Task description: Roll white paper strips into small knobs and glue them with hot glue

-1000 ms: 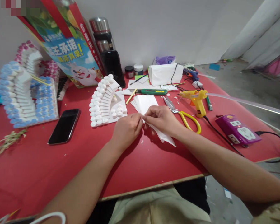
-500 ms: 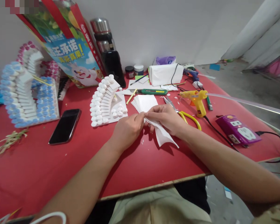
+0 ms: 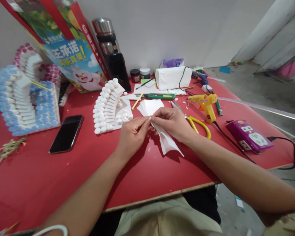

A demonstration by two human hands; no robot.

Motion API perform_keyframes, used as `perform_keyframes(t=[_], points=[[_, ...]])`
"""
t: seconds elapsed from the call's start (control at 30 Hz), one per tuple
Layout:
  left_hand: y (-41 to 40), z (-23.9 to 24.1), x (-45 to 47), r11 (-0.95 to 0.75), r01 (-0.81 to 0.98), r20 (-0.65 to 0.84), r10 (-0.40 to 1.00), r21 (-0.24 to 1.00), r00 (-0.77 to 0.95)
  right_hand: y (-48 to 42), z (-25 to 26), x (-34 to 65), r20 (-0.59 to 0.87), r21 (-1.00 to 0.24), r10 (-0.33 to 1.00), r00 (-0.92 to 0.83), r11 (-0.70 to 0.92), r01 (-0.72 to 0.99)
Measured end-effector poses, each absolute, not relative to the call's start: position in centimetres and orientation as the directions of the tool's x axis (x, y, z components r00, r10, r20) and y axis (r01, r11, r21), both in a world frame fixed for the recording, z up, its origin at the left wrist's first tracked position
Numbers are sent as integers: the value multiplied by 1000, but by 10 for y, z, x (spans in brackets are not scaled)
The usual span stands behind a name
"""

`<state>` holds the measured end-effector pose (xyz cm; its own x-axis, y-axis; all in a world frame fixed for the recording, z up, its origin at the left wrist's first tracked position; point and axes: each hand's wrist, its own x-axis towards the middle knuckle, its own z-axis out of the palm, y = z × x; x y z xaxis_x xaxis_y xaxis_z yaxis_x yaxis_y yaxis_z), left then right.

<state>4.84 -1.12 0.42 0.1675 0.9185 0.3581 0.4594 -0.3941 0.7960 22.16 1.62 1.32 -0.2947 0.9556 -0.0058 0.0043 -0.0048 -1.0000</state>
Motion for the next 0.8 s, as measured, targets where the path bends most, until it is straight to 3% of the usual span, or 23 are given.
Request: perform_keyframes(t=[0.17,0.37,0.47,0.6,0.7,0.8], points=[[-8,2,45,-184,258,161,981,948,109,18,10,224,52,-991,947,-316,87,98],[-4,-2,42,-176,241,152,982,955,113,22,9,229,106,-936,921,-374,220,276],[-6,-3,44,-178,278,157,983,944,97,23,11,230,91,-936,929,-359,204,289],[-7,0,47,-164,296,166,986,941,17,25,12,228,-122,-993,929,-348,-115,41],[-5,2,47,-142,256,155,987,956,-30,27,8,226,-278,-888,833,-479,-413,-202],[-3,2,45,-107,209,120,991,972,-51,28,4,224,-308,-767,727,-613,-571,-292]])
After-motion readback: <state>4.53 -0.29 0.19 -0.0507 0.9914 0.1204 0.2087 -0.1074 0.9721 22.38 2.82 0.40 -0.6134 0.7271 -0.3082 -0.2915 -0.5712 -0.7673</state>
